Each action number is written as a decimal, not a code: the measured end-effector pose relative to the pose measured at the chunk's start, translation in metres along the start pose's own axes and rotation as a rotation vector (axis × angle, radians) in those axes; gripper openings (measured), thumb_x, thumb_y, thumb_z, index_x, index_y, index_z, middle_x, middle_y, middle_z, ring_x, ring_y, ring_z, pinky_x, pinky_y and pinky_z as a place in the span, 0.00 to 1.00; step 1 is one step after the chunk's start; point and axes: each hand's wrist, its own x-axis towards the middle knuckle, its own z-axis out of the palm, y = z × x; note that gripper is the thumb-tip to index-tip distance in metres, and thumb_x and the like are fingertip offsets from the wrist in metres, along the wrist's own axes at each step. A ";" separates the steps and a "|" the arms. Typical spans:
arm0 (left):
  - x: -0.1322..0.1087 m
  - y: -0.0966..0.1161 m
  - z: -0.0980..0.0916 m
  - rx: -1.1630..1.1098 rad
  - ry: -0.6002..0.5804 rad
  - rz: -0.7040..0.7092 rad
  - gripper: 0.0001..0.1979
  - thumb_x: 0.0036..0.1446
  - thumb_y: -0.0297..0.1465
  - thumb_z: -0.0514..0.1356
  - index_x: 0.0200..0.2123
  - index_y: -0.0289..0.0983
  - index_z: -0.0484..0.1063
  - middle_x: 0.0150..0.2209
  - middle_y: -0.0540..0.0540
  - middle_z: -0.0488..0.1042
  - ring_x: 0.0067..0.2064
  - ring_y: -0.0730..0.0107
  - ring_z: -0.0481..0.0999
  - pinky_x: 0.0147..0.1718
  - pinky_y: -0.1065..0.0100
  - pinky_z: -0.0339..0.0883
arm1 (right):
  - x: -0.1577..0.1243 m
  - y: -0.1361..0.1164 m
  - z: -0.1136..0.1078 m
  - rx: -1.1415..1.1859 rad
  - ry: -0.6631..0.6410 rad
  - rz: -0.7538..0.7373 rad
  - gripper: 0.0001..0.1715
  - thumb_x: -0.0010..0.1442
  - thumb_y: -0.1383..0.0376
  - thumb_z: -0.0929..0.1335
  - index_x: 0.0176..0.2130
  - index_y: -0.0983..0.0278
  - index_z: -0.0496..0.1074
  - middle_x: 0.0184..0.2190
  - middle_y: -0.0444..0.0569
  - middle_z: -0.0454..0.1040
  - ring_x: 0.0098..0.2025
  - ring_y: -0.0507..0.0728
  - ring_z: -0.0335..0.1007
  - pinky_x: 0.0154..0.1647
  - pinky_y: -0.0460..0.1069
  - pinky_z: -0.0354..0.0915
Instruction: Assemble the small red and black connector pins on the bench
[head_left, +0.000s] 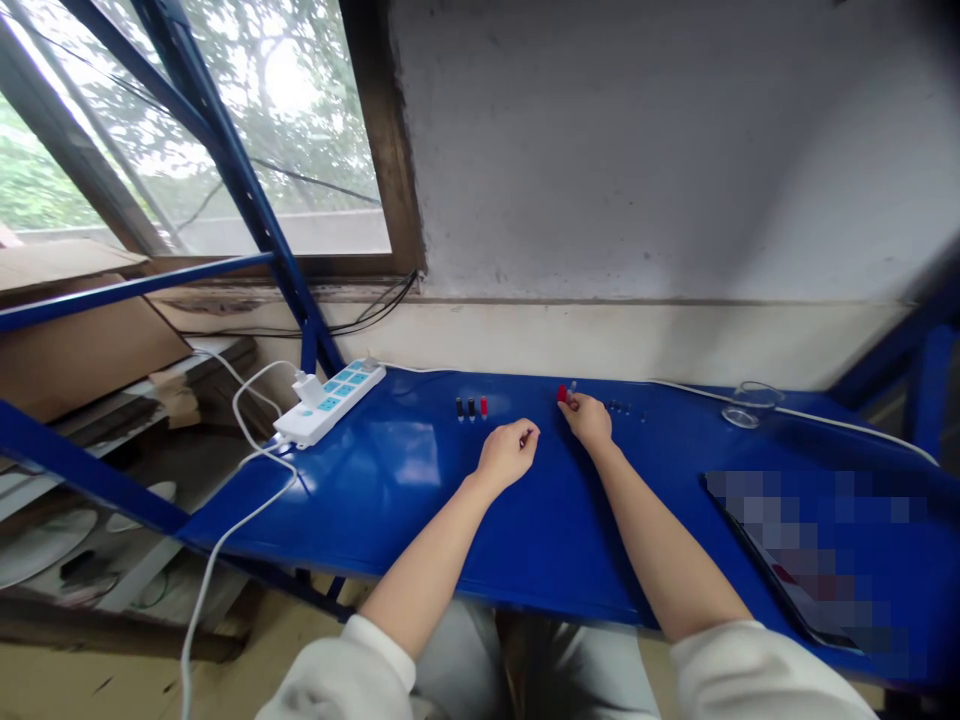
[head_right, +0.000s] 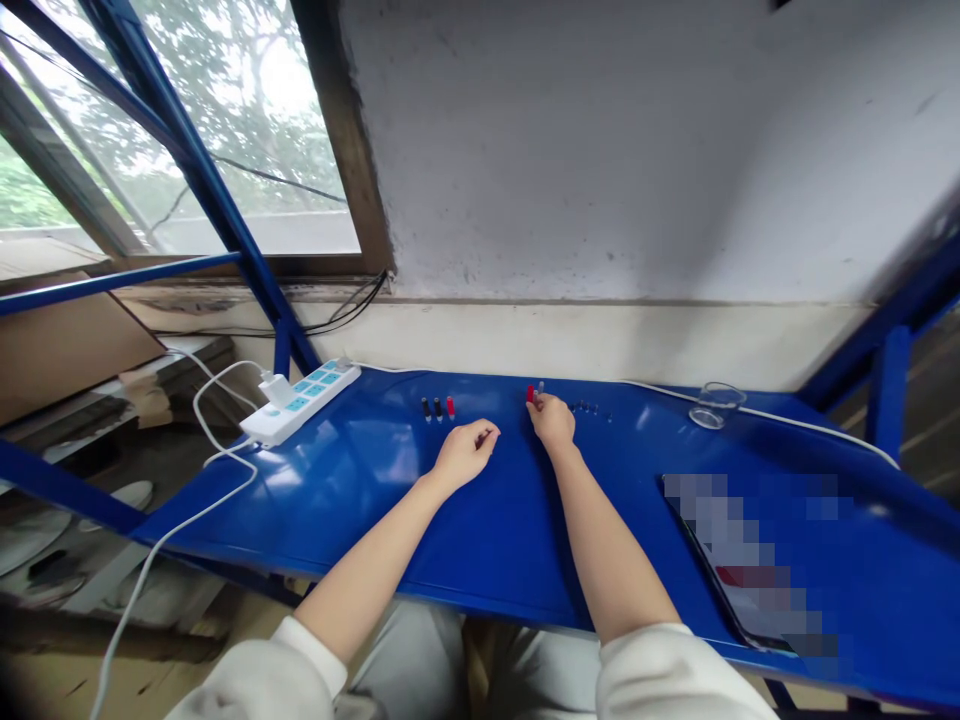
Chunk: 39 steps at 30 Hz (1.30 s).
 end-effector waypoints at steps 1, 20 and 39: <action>0.000 0.000 0.000 0.001 0.000 0.003 0.10 0.55 0.33 0.50 0.30 0.38 0.71 0.21 0.50 0.69 0.21 0.74 0.65 0.22 0.73 0.53 | 0.000 0.000 0.000 -0.002 0.000 0.000 0.11 0.53 0.59 0.63 0.28 0.62 0.71 0.26 0.49 0.73 0.28 0.54 0.68 0.21 0.45 0.51; 0.000 -0.004 0.003 0.049 -0.017 0.035 0.11 0.55 0.32 0.49 0.31 0.38 0.71 0.20 0.50 0.69 0.20 0.75 0.64 0.20 0.73 0.53 | 0.003 0.004 0.003 0.025 -0.025 0.010 0.14 0.51 0.55 0.64 0.27 0.62 0.72 0.25 0.48 0.73 0.29 0.55 0.68 0.23 0.46 0.53; 0.003 -0.013 -0.010 0.243 0.204 -0.209 0.23 0.55 0.33 0.51 0.55 0.40 0.58 0.24 0.46 0.71 0.25 0.66 0.71 0.28 0.69 0.61 | 0.001 0.005 -0.004 -0.116 -0.058 0.106 0.22 0.52 0.50 0.64 0.37 0.61 0.76 0.31 0.54 0.75 0.33 0.59 0.71 0.28 0.48 0.59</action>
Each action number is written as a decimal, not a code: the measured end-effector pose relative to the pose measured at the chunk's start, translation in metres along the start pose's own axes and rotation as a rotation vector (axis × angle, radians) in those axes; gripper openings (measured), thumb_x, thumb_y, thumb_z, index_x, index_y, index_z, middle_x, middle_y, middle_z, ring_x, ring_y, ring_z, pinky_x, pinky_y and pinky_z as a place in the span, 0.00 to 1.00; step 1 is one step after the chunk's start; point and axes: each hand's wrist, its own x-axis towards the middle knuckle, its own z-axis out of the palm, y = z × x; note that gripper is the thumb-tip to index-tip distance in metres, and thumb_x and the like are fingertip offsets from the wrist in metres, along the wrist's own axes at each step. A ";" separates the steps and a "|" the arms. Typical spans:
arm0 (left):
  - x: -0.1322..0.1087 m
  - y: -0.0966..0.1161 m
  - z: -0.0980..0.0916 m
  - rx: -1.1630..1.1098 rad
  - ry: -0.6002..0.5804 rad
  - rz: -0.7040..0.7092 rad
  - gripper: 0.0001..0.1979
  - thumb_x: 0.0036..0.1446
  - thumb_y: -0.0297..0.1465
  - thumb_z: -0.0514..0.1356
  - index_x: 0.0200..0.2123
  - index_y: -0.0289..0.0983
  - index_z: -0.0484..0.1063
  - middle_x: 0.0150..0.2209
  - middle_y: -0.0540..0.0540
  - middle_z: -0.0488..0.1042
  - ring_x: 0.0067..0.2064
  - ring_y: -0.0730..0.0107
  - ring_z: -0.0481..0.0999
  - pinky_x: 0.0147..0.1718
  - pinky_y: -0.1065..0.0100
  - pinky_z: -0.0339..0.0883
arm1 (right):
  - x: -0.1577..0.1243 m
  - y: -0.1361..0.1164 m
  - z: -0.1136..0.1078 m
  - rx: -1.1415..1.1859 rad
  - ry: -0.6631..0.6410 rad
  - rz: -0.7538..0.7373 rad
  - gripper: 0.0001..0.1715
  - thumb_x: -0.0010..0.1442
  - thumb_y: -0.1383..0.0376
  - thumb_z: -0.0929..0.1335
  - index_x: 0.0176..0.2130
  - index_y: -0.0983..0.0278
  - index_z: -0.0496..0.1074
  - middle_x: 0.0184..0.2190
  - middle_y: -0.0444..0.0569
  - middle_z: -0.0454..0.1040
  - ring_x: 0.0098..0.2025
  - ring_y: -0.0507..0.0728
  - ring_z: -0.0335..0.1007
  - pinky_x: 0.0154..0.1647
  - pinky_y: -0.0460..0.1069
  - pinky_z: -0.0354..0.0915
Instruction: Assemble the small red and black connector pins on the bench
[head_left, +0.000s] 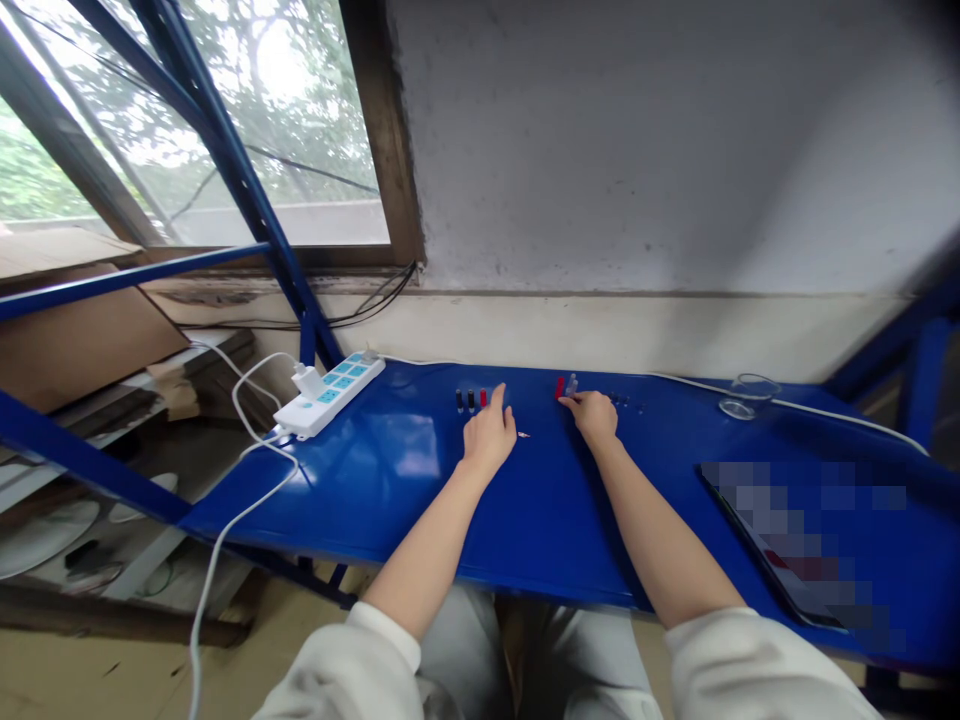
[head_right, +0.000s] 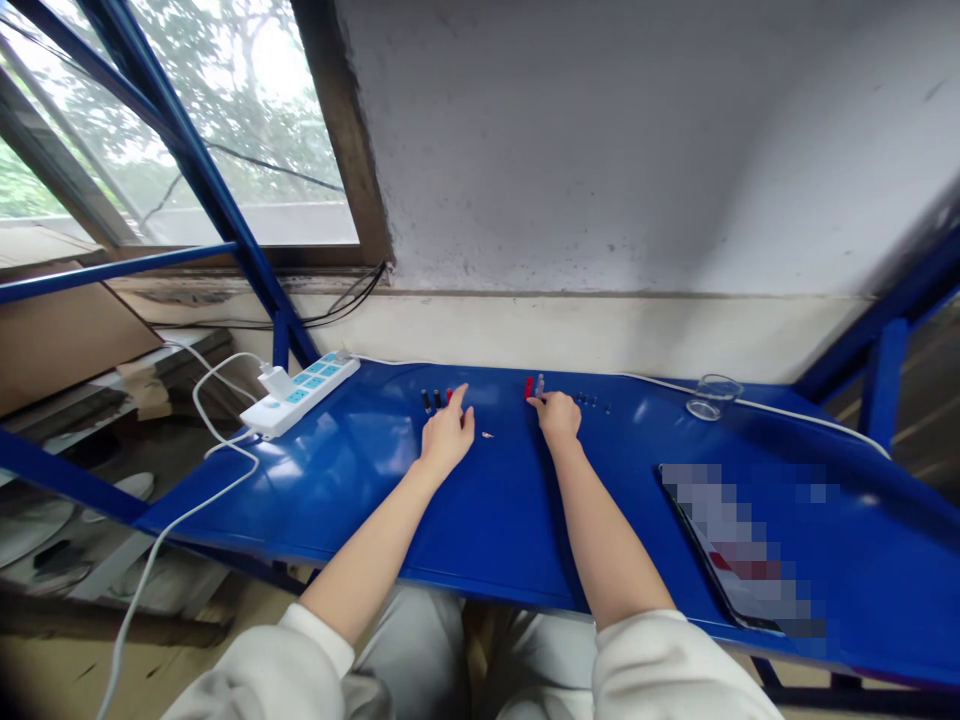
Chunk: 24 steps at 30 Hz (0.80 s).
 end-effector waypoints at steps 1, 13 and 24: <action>0.002 -0.002 -0.002 0.048 -0.006 -0.046 0.26 0.55 0.33 0.51 0.58 0.41 0.53 0.24 0.46 0.71 0.26 0.66 0.71 0.28 0.68 0.61 | -0.001 -0.001 -0.001 -0.006 -0.008 0.006 0.22 0.52 0.50 0.64 0.37 0.61 0.76 0.31 0.54 0.75 0.34 0.59 0.71 0.29 0.48 0.60; 0.010 -0.013 -0.008 0.300 -0.065 -0.136 0.21 0.59 0.34 0.44 0.56 0.42 0.56 0.44 0.38 0.71 0.36 0.59 0.74 0.33 0.64 0.64 | -0.024 -0.012 -0.018 -0.218 -0.007 -0.027 0.19 0.56 0.58 0.62 0.40 0.70 0.70 0.38 0.59 0.72 0.41 0.62 0.69 0.37 0.51 0.61; 0.013 -0.008 0.007 -0.713 0.026 -0.084 0.08 0.56 0.32 0.51 0.39 0.36 0.63 0.32 0.47 0.72 0.16 0.82 0.65 0.17 0.75 0.60 | -0.064 -0.035 -0.032 0.230 0.101 -0.113 0.27 0.59 0.49 0.52 0.30 0.64 0.65 0.25 0.54 0.71 0.30 0.59 0.69 0.30 0.49 0.58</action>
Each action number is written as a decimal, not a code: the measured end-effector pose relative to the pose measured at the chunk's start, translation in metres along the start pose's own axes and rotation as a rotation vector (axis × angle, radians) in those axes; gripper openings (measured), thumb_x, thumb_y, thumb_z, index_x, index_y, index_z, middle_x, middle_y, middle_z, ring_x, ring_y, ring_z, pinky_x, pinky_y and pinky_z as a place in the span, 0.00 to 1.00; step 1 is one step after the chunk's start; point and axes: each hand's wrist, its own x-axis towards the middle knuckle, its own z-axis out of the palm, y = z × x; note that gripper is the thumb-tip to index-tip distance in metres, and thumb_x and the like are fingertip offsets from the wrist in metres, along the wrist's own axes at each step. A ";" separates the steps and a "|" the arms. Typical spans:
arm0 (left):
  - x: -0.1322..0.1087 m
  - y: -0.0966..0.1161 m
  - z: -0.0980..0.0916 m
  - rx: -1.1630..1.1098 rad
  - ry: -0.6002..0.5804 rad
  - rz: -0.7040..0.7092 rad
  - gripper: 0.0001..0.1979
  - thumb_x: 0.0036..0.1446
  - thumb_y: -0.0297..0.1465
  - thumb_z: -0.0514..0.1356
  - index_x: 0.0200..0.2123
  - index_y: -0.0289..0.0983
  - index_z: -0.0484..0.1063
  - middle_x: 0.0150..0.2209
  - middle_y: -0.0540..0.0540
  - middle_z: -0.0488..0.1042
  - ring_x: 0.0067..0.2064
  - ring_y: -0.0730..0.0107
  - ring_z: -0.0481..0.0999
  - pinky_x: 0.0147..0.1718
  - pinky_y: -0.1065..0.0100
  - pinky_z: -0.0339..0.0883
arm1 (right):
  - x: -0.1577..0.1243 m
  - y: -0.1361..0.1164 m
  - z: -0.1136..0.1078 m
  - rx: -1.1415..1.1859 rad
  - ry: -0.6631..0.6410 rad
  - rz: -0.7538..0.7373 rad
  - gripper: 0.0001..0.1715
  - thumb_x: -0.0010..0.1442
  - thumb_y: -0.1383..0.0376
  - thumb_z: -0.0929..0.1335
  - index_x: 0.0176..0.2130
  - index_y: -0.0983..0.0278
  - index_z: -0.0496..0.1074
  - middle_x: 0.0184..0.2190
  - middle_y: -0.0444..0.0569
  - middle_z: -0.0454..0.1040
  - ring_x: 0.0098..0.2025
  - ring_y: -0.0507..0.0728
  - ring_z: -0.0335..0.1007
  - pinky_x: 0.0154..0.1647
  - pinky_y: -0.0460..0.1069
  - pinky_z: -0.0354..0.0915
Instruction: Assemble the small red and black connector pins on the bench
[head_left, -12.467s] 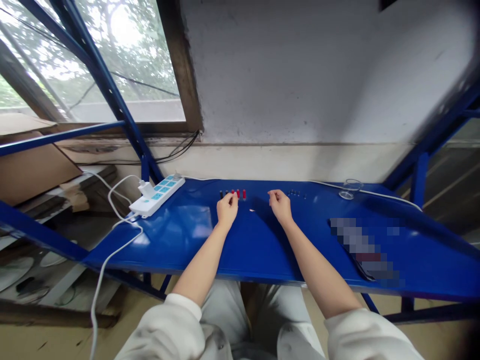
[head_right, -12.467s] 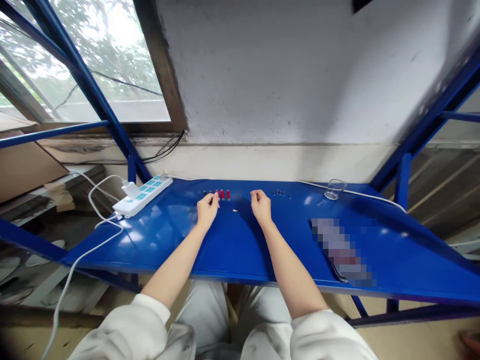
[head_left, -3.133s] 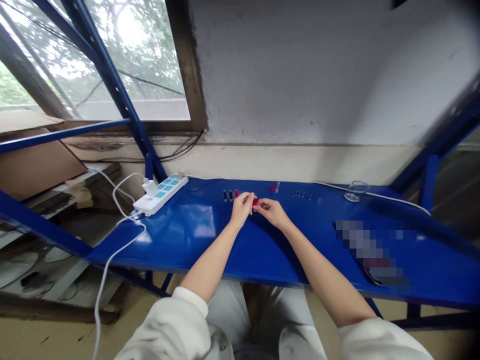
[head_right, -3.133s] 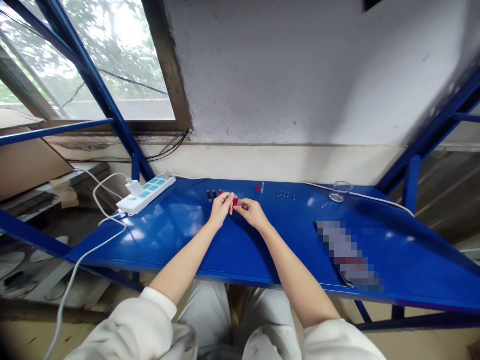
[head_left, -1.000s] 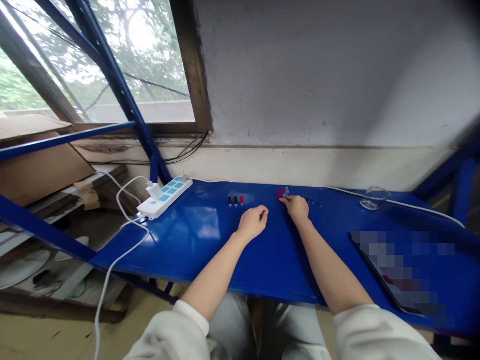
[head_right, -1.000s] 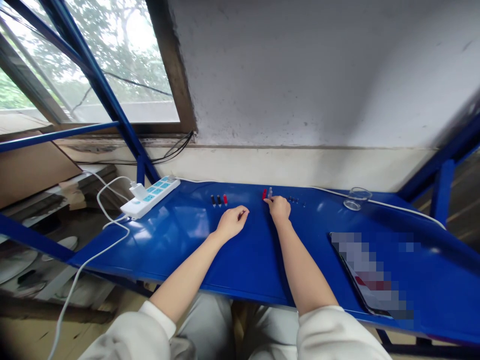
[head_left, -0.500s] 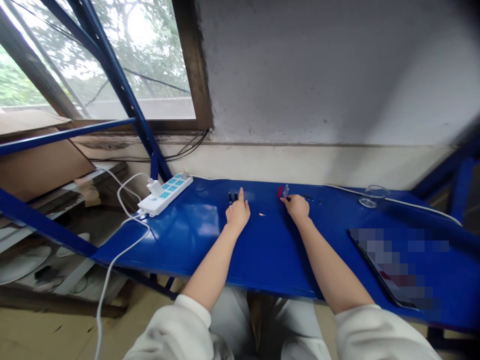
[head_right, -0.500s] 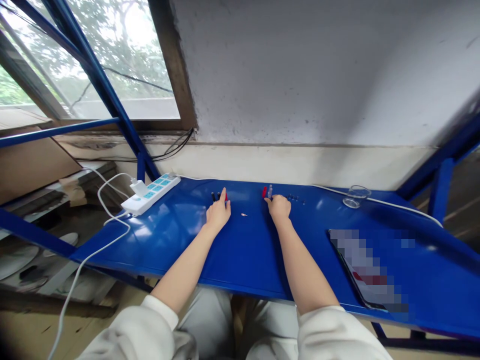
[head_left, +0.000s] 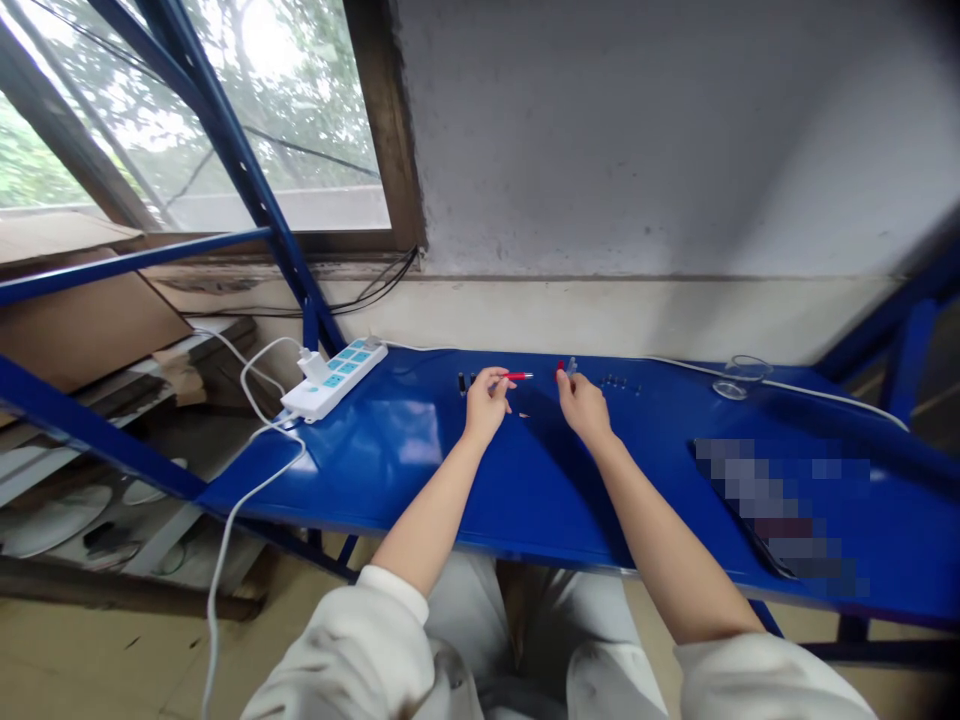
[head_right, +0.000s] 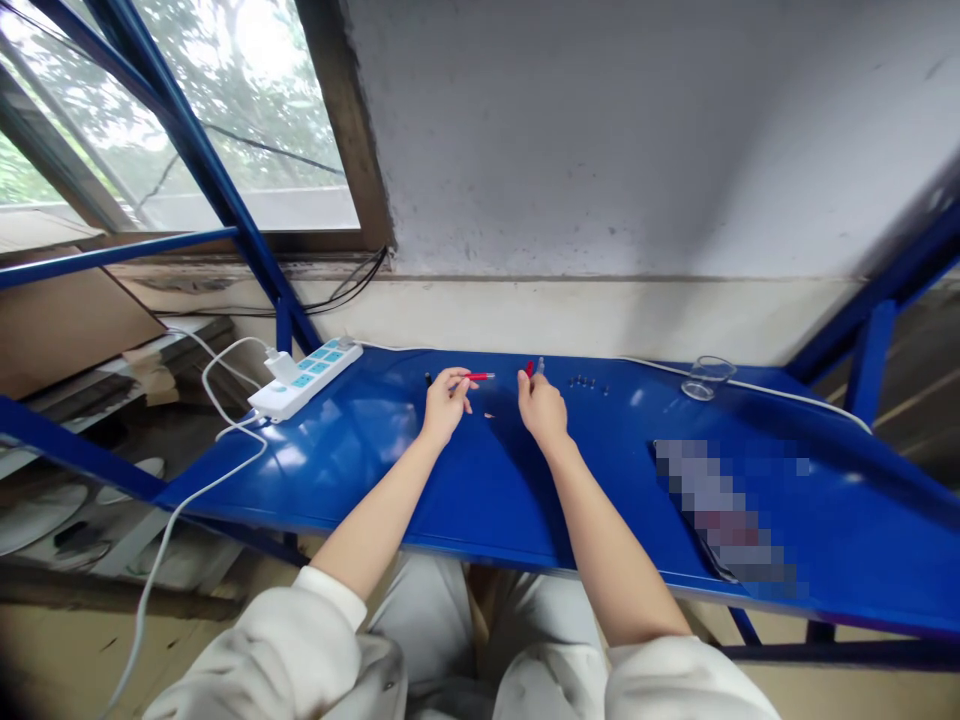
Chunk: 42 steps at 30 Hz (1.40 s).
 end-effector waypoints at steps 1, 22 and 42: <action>-0.001 0.002 0.003 -0.086 -0.037 -0.015 0.09 0.56 0.33 0.52 0.39 0.36 0.63 0.31 0.48 0.72 0.15 0.84 0.63 0.16 0.76 0.59 | -0.003 -0.003 0.002 0.092 0.006 -0.036 0.28 0.59 0.47 0.51 0.27 0.64 0.64 0.23 0.53 0.70 0.29 0.58 0.68 0.30 0.48 0.57; -0.008 0.009 0.009 -0.260 -0.169 -0.021 0.12 0.53 0.36 0.55 0.38 0.34 0.62 0.30 0.48 0.71 0.14 0.82 0.66 0.14 0.76 0.61 | -0.005 -0.005 0.015 0.751 -0.134 -0.212 0.23 0.56 0.48 0.58 0.24 0.63 0.58 0.17 0.39 0.57 0.18 0.47 0.53 0.20 0.44 0.54; -0.008 0.010 0.008 -0.178 -0.079 -0.052 0.16 0.53 0.43 0.53 0.32 0.34 0.63 0.24 0.50 0.71 0.13 0.82 0.64 0.13 0.76 0.58 | 0.000 0.000 0.011 0.743 -0.226 -0.327 0.16 0.56 0.53 0.59 0.36 0.63 0.59 0.28 0.43 0.65 0.19 0.46 0.58 0.22 0.45 0.58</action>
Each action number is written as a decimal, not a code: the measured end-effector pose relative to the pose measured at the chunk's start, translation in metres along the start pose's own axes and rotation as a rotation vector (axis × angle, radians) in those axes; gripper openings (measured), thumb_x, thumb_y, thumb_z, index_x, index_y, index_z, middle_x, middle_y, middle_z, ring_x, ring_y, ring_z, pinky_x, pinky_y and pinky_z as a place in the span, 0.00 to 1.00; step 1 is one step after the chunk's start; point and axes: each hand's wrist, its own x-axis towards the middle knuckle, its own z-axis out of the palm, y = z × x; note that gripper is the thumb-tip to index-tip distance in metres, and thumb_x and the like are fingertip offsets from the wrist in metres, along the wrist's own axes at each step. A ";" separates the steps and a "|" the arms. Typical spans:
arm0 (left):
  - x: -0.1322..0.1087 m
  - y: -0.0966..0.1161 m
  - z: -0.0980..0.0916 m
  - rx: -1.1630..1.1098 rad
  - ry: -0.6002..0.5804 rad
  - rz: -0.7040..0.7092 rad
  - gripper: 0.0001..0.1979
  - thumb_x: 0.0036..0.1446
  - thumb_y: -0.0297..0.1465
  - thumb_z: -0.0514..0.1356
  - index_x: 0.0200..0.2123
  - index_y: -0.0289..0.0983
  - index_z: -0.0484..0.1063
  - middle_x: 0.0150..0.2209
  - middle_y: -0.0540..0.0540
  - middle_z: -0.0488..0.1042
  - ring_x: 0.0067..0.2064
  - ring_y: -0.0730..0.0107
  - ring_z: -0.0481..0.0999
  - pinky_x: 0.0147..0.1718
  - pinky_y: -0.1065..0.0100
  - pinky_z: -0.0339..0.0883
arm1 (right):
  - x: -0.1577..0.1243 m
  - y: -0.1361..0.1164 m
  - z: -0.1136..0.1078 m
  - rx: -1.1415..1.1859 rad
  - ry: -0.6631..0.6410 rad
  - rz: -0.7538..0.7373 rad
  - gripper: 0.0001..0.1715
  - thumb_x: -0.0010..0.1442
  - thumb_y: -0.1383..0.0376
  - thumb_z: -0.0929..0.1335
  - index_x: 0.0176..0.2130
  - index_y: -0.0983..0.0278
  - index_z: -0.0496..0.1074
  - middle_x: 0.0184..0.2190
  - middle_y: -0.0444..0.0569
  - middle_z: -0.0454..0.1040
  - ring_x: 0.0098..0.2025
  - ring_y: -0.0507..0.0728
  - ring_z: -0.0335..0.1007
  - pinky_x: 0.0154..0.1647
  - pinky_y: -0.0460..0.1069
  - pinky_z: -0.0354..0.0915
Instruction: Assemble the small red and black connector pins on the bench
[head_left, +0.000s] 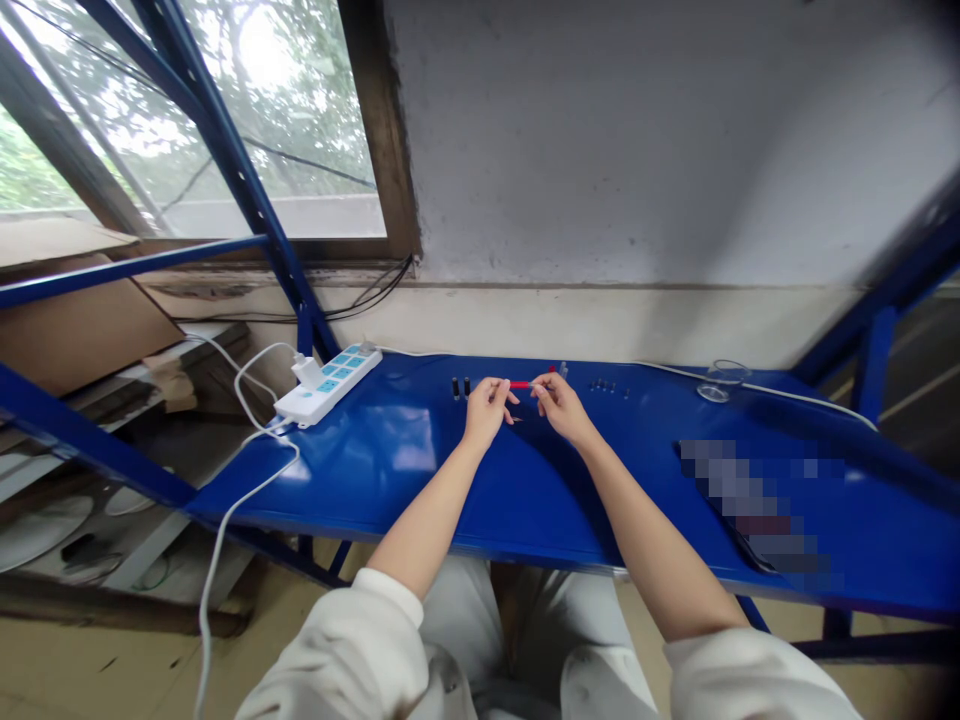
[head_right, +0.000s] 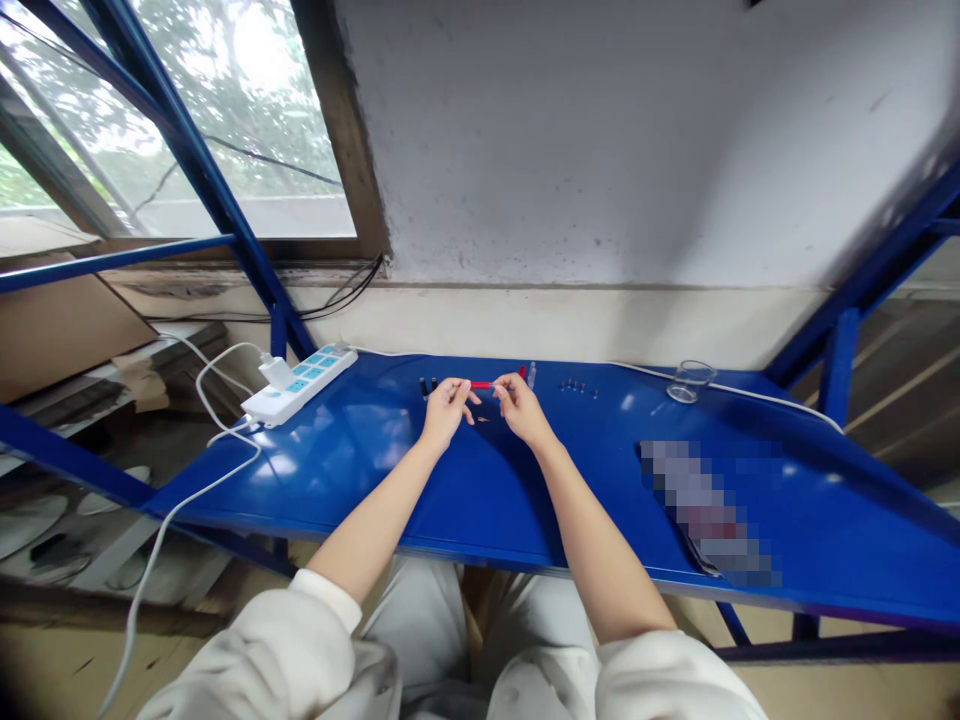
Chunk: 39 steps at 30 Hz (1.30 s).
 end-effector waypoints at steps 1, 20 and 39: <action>0.000 0.000 0.000 0.005 0.007 -0.001 0.16 0.53 0.43 0.53 0.32 0.34 0.63 0.24 0.50 0.71 0.13 0.82 0.64 0.13 0.76 0.58 | 0.000 0.000 0.000 0.008 0.001 0.001 0.16 0.56 0.53 0.59 0.36 0.63 0.59 0.29 0.44 0.65 0.19 0.46 0.58 0.22 0.45 0.58; 0.003 0.002 -0.007 0.068 0.288 0.056 0.18 0.53 0.45 0.52 0.28 0.34 0.63 0.19 0.53 0.66 0.13 0.83 0.60 0.13 0.78 0.53 | 0.000 0.008 0.004 -0.104 -0.035 0.065 0.17 0.53 0.54 0.62 0.35 0.65 0.65 0.26 0.47 0.71 0.23 0.50 0.64 0.26 0.47 0.62; -0.001 0.000 0.000 0.013 -0.048 0.003 0.16 0.50 0.43 0.56 0.29 0.34 0.67 0.17 0.55 0.63 0.14 0.83 0.61 0.15 0.77 0.56 | -0.004 -0.004 0.015 0.094 -0.108 0.123 0.17 0.47 0.53 0.67 0.30 0.64 0.67 0.26 0.44 0.70 0.24 0.49 0.64 0.29 0.49 0.65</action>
